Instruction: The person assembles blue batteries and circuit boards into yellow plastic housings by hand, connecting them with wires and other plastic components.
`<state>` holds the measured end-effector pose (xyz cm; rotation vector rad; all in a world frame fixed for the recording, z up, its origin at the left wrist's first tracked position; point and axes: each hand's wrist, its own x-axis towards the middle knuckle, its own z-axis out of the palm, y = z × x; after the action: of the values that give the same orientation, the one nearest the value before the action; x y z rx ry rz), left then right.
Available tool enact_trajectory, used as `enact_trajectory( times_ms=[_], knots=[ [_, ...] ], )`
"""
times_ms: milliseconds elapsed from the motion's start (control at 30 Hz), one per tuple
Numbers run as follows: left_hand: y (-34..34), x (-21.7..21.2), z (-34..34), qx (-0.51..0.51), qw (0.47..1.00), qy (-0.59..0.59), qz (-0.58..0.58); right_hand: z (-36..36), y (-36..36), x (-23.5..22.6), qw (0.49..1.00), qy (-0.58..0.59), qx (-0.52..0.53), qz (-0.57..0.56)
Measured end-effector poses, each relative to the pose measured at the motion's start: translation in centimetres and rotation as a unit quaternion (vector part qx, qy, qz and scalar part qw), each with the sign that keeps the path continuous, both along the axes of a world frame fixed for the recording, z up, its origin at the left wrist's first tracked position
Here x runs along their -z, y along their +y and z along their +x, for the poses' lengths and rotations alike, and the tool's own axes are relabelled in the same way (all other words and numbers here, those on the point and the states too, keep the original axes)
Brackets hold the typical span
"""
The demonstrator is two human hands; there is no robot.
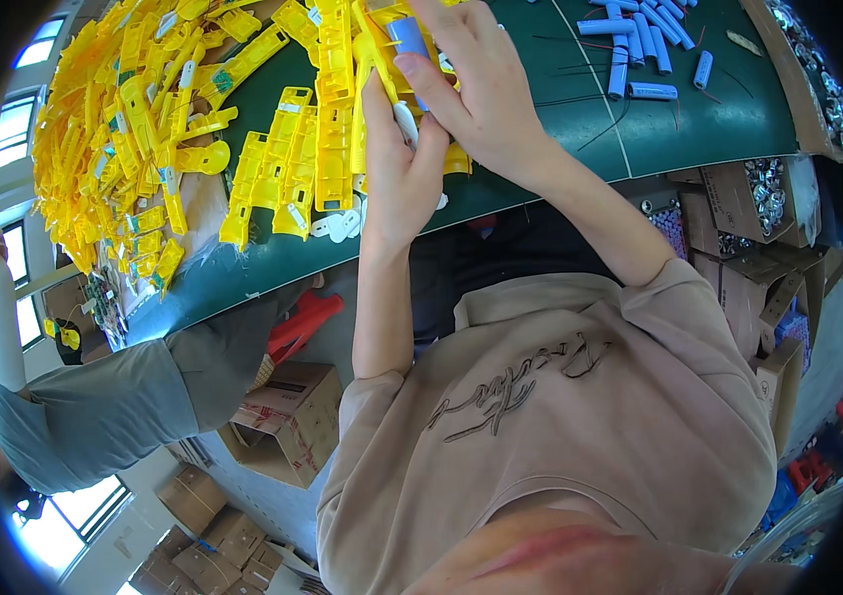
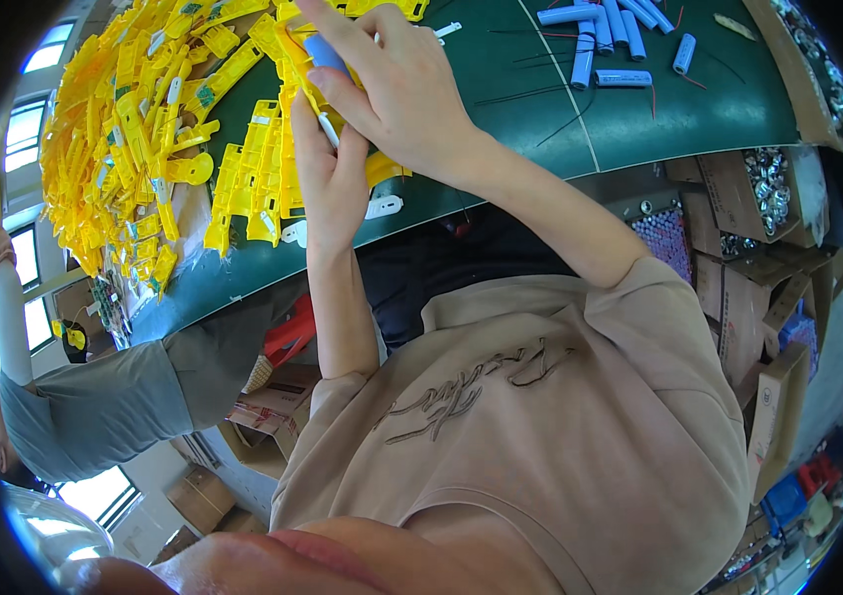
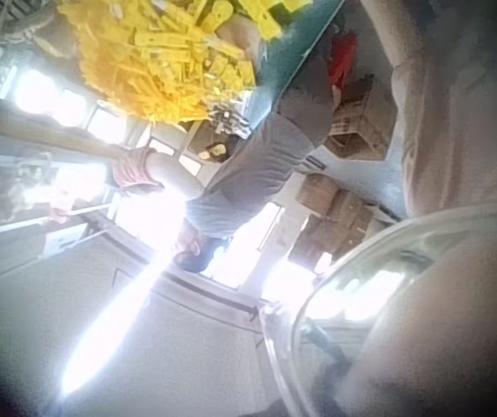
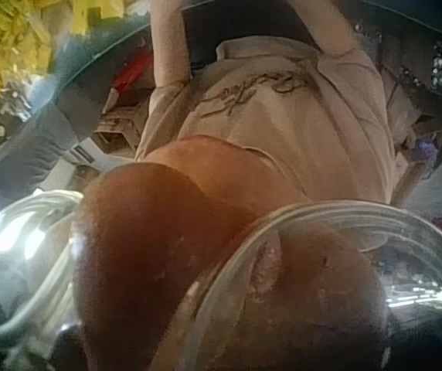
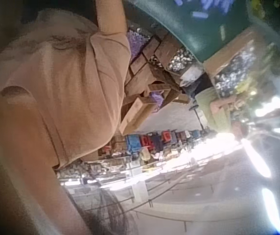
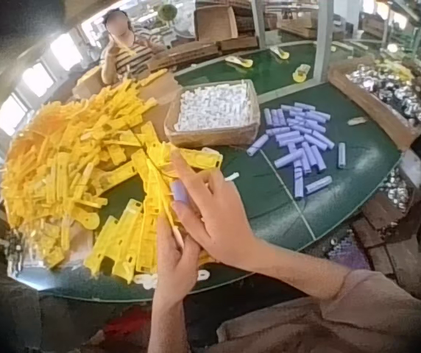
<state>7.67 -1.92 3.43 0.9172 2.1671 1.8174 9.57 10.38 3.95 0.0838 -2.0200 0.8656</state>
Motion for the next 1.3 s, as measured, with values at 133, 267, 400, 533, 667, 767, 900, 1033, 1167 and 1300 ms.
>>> enact_trajectory(
  times_ms=[133,267,400,533,667,767,900,1033,1167,1300],
  knots=[
    [-0.4,0.8,-0.6,0.005,1.000,-0.015,0.011,-0.9,-3.0,-0.8,0.952,0.073,-0.026,-0.295],
    [-0.3,0.8,-0.9,0.036,0.996,-0.078,0.027,-1.5,0.1,3.0,0.893,-0.148,-0.272,-0.327],
    [0.5,0.5,-2.1,0.048,0.990,-0.133,0.027,-3.1,1.1,3.3,0.912,-0.153,-0.244,-0.293],
    [1.2,1.6,-4.6,0.063,0.985,-0.157,0.035,-5.0,2.4,3.9,0.934,-0.164,-0.206,-0.242],
    [-0.4,0.5,-6.4,0.058,0.970,-0.226,0.066,-6.4,9.2,0.5,0.919,-0.253,-0.232,-0.193],
    [-0.7,-0.4,-8.5,0.049,0.975,-0.207,0.057,-13.1,16.2,1.7,0.966,-0.153,-0.029,0.206],
    [-0.5,0.1,-10.3,0.043,0.977,-0.198,0.066,-18.5,20.4,2.8,0.898,-0.266,-0.158,0.314],
    [-1.4,0.6,-10.1,0.010,0.976,-0.201,0.078,-19.8,19.9,3.0,0.891,-0.238,-0.177,0.343],
    [-1.8,0.8,-9.8,0.014,0.982,-0.178,0.062,-18.8,20.4,1.6,0.896,-0.261,-0.159,0.323],
    [-1.6,1.1,-9.2,0.020,0.985,-0.164,0.049,-15.8,19.7,0.2,0.925,-0.120,-0.099,0.346]
  ],
)
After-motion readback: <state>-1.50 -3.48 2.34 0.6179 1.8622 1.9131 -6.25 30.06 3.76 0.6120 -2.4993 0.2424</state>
